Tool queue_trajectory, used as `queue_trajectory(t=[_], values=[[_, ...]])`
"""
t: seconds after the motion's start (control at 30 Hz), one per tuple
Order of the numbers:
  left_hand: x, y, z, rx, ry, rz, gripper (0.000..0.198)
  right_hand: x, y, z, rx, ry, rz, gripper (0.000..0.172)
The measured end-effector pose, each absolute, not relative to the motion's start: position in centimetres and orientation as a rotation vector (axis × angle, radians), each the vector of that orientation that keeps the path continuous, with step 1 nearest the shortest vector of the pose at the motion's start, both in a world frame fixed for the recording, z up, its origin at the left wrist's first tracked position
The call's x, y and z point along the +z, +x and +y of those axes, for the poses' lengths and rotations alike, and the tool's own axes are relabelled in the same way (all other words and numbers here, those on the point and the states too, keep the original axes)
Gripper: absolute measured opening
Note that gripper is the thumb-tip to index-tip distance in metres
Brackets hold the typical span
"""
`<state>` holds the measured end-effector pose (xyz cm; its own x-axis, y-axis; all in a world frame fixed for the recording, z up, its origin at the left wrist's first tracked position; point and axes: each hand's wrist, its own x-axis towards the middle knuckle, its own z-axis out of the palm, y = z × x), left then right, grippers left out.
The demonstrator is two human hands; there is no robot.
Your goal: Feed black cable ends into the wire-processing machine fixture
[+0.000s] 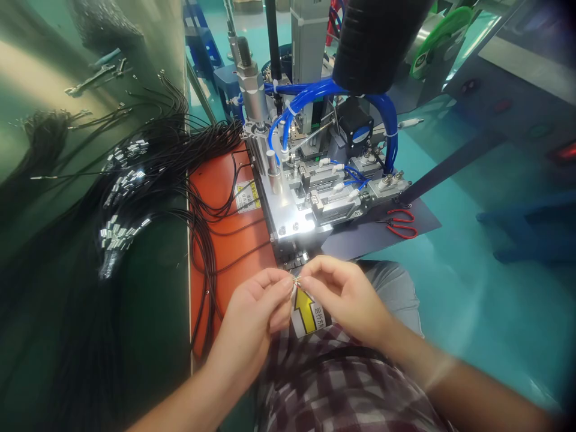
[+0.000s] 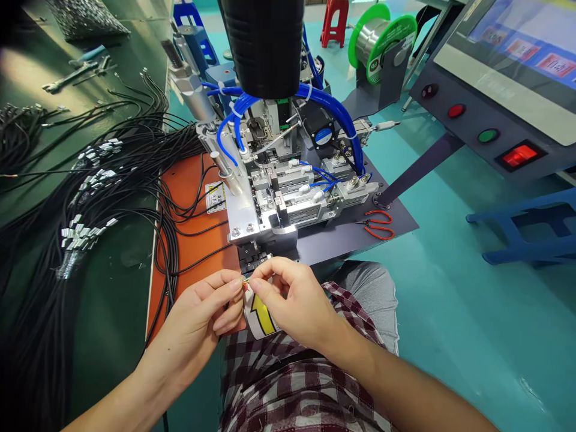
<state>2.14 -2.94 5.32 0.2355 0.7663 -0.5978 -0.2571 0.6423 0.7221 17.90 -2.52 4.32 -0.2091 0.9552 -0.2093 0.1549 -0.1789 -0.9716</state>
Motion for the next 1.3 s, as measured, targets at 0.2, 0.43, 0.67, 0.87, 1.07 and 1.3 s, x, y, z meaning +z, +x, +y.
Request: queue_trajectory(t=[0.2, 0.43, 0.67, 0.87, 1.07, 1.3], values=[[5.4, 2.2, -3.1, 0.761, 0.585, 1.131, 0.021, 5.1, 18.3, -2.1, 1.247, -1.334, -1.698, 0.018], [5.6, 2.1, -2.9, 0.691, 0.661, 1.117, 0.022, 5.3, 18.8, -1.2, 1.422, -1.154, -1.712, 0.022], [6.1, 1.7, -2.1, 0.640, 1.057, 1.267, 0.017, 4.9, 20.1, -0.2, 1.418, -1.125, -1.494, 0.022], [4.3, 0.6, -1.5, 0.771, 2.194, 1.315, 0.016, 3.1, 20.4, 0.4, 1.408, -1.194, -1.434, 0.023], [2.0, 0.1, -0.3, 0.656, 2.460, 1.251, 0.026, 0.4, 19.9, 0.9, 1.456, -1.221, -1.376, 0.024], [1.2, -0.4, 0.4, 0.677, 2.548, 1.201, 0.034, -0.6, 19.7, 1.4, 1.439, -1.244, -1.383, 0.025]])
